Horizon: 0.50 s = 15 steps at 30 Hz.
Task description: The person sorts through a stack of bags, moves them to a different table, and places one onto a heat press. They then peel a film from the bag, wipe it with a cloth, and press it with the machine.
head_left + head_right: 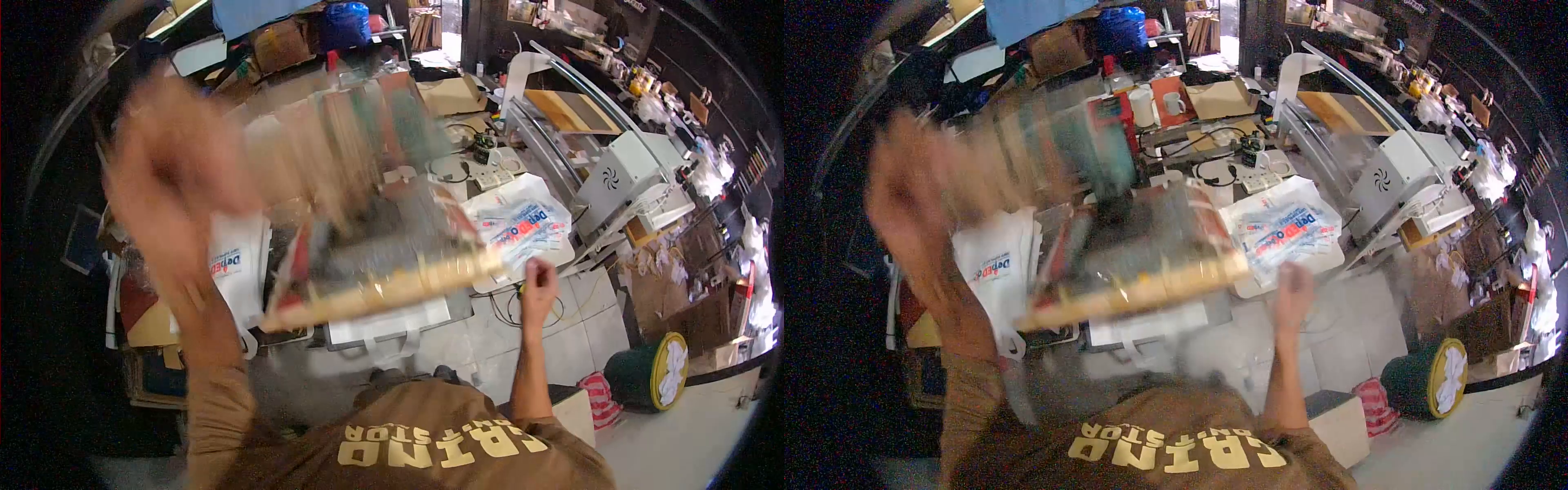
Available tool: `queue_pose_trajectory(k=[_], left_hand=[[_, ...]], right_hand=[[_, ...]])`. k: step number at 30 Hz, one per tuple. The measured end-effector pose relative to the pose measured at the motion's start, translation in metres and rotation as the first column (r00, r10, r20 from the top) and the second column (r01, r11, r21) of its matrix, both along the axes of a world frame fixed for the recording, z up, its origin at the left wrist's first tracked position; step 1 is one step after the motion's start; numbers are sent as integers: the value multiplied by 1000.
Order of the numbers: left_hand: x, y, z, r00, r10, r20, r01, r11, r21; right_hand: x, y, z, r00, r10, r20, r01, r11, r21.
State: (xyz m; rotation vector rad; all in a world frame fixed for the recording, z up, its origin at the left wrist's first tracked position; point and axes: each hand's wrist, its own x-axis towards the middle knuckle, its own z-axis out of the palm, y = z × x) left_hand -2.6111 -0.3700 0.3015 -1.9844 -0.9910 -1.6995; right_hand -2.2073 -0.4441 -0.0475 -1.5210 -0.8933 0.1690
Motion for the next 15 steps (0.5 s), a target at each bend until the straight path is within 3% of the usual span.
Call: queue_pose_trajectory(k=[1, 2, 3, 4, 6, 7, 9, 12, 13, 15], left_hand=[[48, -32, -36, 870, -449, -203, 483, 859, 171], [28, -65, -64, 724, -558, -406, 368, 810, -457], [41, -77, -99, 623, -694, -360, 389, 675, -627], [55, -95, -129, 646, -632, -427, 183, 672, -718], [63, -104, -192, 713, -681, -168, 325, 533, -781], [66, -110, -223, 714, -682, -158, 331, 528, -782], [67, -115, -272, 845, -535, 7, 408, 635, -656], [60, -114, -302, 866, -499, -41, 347, 657, -669], [58, -108, -307, 870, -491, -45, 342, 666, -663], [55, -93, -311, 859, -506, 73, 403, 582, -707]], right_hand=[[1, -2, 44, 997, 5, -79, 3, 995, 100], [-7, -4, 76, 991, 110, -73, -95, 978, 185], [-25, -10, 99, 980, 198, -20, -188, 955, 228], [-45, -13, 119, 960, 277, 39, -277, 922, 269], [-81, -30, 142, 685, 683, 254, -714, 699, 44], [-103, -30, 146, 468, 826, 313, -866, 500, -27], [-155, -35, 106, 348, 875, 337, -918, 390, -65], [-170, -33, 71, 407, 860, 308, -867, 470, -165], [-179, -31, 57, 498, 808, 315, -814, 561, -150], [-179, -29, 53, 506, 806, 306, -806, 569, -166]])
